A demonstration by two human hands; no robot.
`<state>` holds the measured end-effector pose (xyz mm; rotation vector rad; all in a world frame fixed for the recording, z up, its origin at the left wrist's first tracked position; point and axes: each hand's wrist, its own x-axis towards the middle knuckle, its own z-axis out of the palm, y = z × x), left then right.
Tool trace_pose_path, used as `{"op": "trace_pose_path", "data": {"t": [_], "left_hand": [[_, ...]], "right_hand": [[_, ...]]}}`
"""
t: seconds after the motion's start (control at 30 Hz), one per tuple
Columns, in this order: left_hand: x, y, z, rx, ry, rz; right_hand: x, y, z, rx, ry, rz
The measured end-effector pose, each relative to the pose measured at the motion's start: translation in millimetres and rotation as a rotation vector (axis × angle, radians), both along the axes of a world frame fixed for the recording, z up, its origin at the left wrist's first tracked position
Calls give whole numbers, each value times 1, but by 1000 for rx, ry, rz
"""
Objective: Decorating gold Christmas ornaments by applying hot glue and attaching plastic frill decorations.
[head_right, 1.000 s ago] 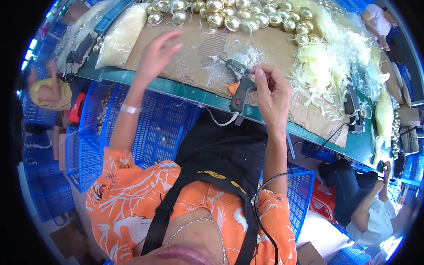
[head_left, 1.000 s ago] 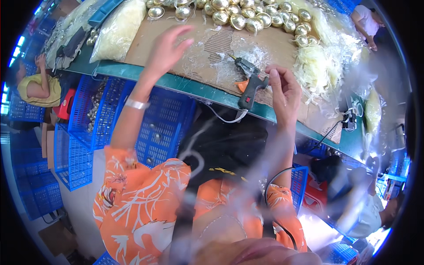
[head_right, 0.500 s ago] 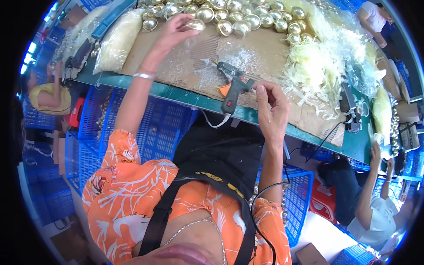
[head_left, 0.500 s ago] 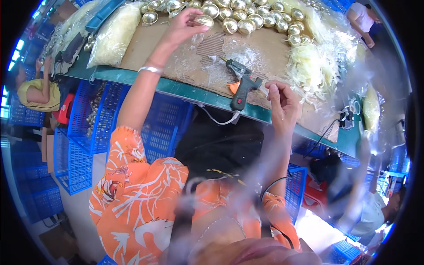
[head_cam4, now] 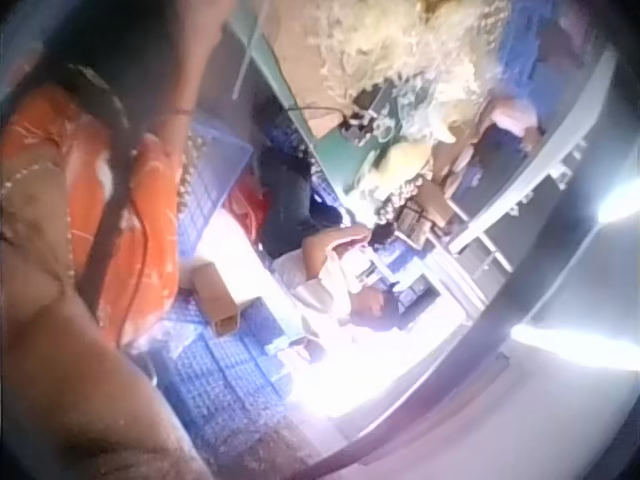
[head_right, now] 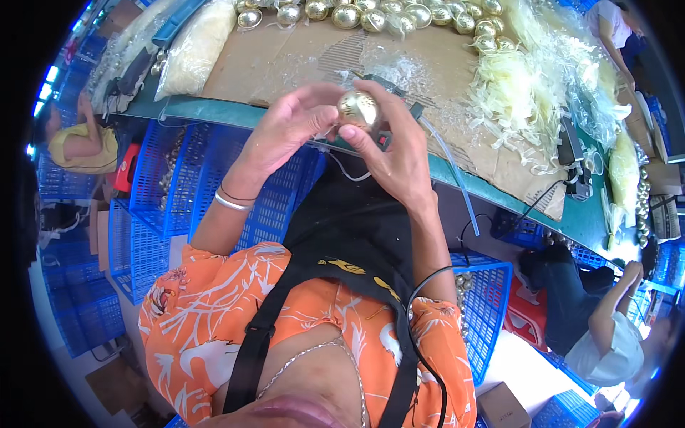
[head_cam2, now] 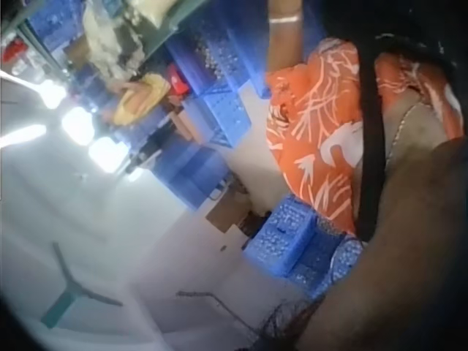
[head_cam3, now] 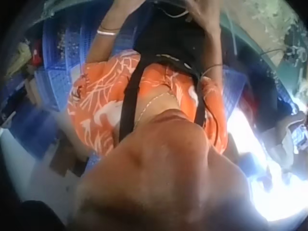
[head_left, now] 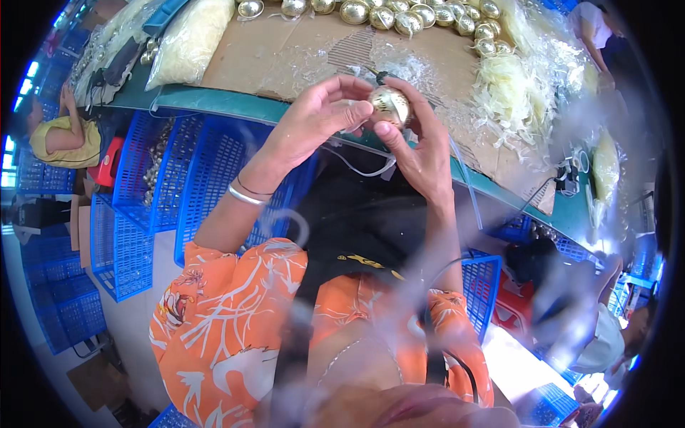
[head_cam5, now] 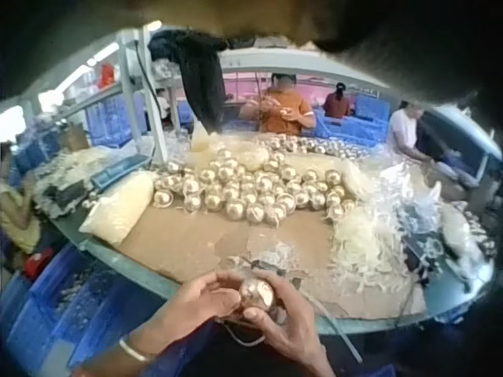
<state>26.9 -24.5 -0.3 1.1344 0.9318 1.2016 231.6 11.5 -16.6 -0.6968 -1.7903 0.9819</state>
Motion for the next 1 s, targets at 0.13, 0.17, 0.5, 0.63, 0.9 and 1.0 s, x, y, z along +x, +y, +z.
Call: {"op": "trace_pose_path", "data": {"t": [0.13,0.17,0.5,0.63,0.9,1.0], "left_hand": [[-1,-6,-8,-115,-42,-130],[-3,-7,-11,-106,-37,-213],[11,-21,-32,-137,-156,-77],[21,-28,-40,-114,-366,81],[21,-42,-38,-145,-511,76],[25,-47,-32,-104,-541,158]], "right_hand": [[10,-5,-2,-72,19,-62],[10,-6,-2,-81,32,-63],[8,-16,-18,-160,61,-82],[0,-26,-30,-248,115,-112],[1,-33,-35,-226,102,-133],[0,-39,-34,-282,34,-129]]}}
